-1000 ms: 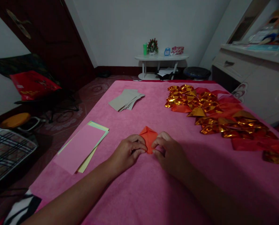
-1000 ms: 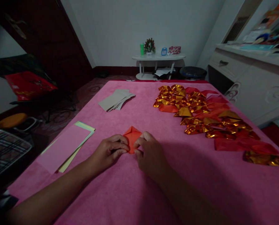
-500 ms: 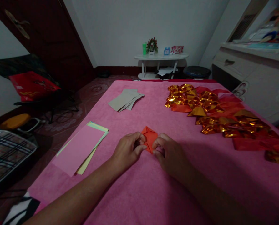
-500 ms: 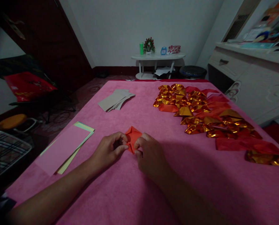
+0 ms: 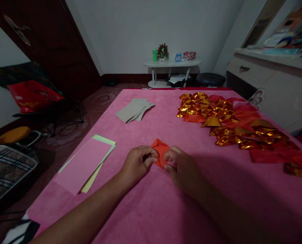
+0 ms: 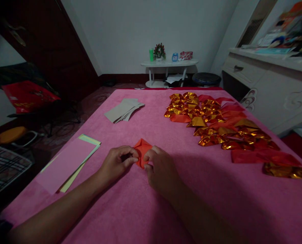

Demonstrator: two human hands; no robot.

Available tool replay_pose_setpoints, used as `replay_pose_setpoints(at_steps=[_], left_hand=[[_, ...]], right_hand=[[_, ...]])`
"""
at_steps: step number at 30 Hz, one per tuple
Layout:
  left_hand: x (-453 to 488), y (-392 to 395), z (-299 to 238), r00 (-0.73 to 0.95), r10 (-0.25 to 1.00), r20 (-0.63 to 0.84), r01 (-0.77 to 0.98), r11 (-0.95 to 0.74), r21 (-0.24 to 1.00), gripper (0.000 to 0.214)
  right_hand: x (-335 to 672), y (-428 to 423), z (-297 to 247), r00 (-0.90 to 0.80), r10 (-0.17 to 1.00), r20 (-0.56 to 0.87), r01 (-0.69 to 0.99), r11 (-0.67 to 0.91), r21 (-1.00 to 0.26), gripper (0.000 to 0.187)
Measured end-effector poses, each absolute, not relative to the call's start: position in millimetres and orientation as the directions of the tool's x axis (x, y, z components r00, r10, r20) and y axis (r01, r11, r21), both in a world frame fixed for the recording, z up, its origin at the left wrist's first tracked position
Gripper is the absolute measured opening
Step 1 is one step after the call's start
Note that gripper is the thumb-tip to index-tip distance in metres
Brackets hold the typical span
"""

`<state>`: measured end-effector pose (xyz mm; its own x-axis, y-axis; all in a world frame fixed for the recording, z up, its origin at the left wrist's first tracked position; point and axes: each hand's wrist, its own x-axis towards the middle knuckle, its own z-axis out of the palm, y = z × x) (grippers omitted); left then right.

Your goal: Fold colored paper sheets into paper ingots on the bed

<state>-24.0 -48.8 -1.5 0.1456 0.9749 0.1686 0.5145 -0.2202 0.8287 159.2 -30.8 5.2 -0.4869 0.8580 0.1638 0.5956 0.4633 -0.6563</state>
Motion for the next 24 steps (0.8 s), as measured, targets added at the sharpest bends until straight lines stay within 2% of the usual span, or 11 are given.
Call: replay_pose_setpoints(at_steps=[6, 17, 24], left_hand=[[-30.5, -44.7, 0.4, 0.246, 0.965, 0.096, 0.371, -0.185, 0.91, 0.02], [-35.1, -41.9, 2.4, 0.304, 0.952, 0.041, 0.427, -0.174, 0.887, 0.017], [-32.0, -41.3, -0.8, 0.264, 0.962, 0.062, 0.476, -0.186, 0.86, 0.013]], right_hand=[[159.8, -29.6, 5.1, -0.474, 0.866, 0.162, 0.578, 0.444, -0.684, 0.016], [160.4, -28.8, 6.0, -0.543, 0.825, 0.154, 0.552, 0.489, -0.675, 0.015], [161.0, -29.0, 5.1, -0.548, 0.812, 0.203, 0.516, 0.518, -0.682, 0.021]])
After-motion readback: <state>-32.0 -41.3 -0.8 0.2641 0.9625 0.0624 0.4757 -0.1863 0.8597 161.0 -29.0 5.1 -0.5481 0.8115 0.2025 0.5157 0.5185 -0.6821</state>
